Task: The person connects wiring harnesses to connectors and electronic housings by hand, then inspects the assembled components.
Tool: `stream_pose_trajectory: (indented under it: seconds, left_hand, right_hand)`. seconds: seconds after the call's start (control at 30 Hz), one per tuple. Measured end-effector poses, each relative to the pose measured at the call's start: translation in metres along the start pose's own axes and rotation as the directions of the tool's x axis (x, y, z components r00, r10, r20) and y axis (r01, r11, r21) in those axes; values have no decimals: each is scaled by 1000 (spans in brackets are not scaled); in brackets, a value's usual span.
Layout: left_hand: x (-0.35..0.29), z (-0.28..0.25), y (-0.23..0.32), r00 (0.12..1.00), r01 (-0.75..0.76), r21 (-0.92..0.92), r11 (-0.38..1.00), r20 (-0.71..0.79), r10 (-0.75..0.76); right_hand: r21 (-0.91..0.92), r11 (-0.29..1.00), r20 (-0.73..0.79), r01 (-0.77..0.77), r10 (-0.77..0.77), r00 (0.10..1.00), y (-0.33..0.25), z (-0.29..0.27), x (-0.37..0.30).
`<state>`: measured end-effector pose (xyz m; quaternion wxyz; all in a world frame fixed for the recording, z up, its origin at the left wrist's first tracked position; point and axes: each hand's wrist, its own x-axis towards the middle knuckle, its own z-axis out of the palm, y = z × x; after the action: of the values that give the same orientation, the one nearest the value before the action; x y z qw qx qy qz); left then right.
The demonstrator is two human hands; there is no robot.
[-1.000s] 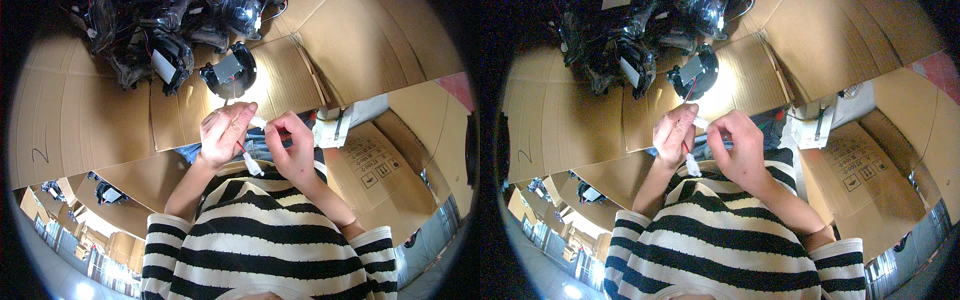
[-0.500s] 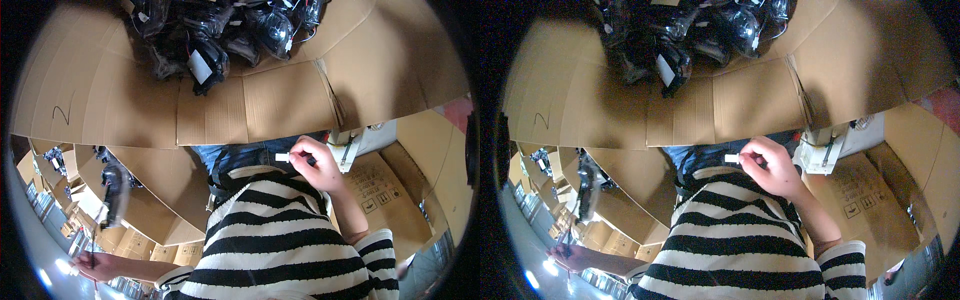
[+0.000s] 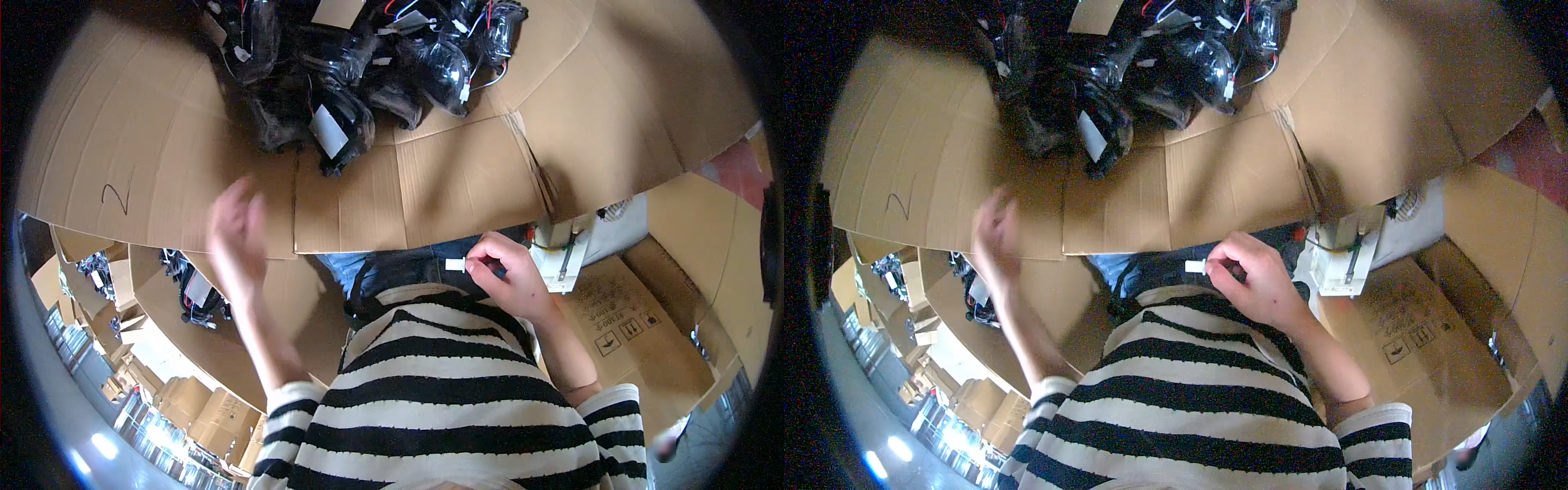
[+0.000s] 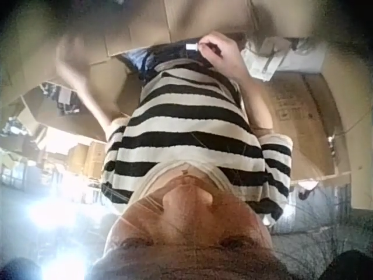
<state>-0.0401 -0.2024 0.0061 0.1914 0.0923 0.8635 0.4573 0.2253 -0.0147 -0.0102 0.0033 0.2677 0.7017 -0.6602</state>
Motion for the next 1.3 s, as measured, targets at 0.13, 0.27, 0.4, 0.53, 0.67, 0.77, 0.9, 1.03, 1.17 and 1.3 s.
stream_pose_trajectory:
  seconds: [0.13,0.27,0.4,0.53,0.67,0.77,0.9,1.03,1.17,1.3]
  left_hand:
    - [83,93,-40,951,-302,398,866,183,248]
    - [132,123,-67,982,-190,505,842,95,164]
    - [129,129,-67,992,-124,313,942,33,119]
    - [75,117,-44,963,-268,328,906,50,267]
    - [12,91,-12,868,-479,468,743,130,479]
    - [-18,82,-2,900,-434,407,804,154,408]
    - [-38,74,13,950,-145,-63,987,271,157]
    - [-45,72,35,808,-74,-198,977,562,175]
    - [-43,80,43,709,-374,-144,916,593,383]
    - [-47,82,57,634,-487,-93,868,646,425]
  right_hand:
    - [-54,997,14,63,-62,998,-4,-1,-1]
    - [-29,998,9,49,-49,999,-8,2,-2]
    - [-6,1000,8,6,-6,1000,-11,1,0]
    - [-41,999,32,8,-7,999,-14,-5,4]
    - [-39,998,20,-44,45,999,-17,-8,5]
    - [-47,999,32,0,2,999,-19,-9,9]
    - [-2,1000,60,20,-20,998,-28,-15,4]
    - [-32,993,35,112,-111,993,-36,-23,-7]
    - [-16,1000,90,-17,18,996,-61,-32,-13]
    - [-1,994,66,106,-106,992,-69,-28,-9]
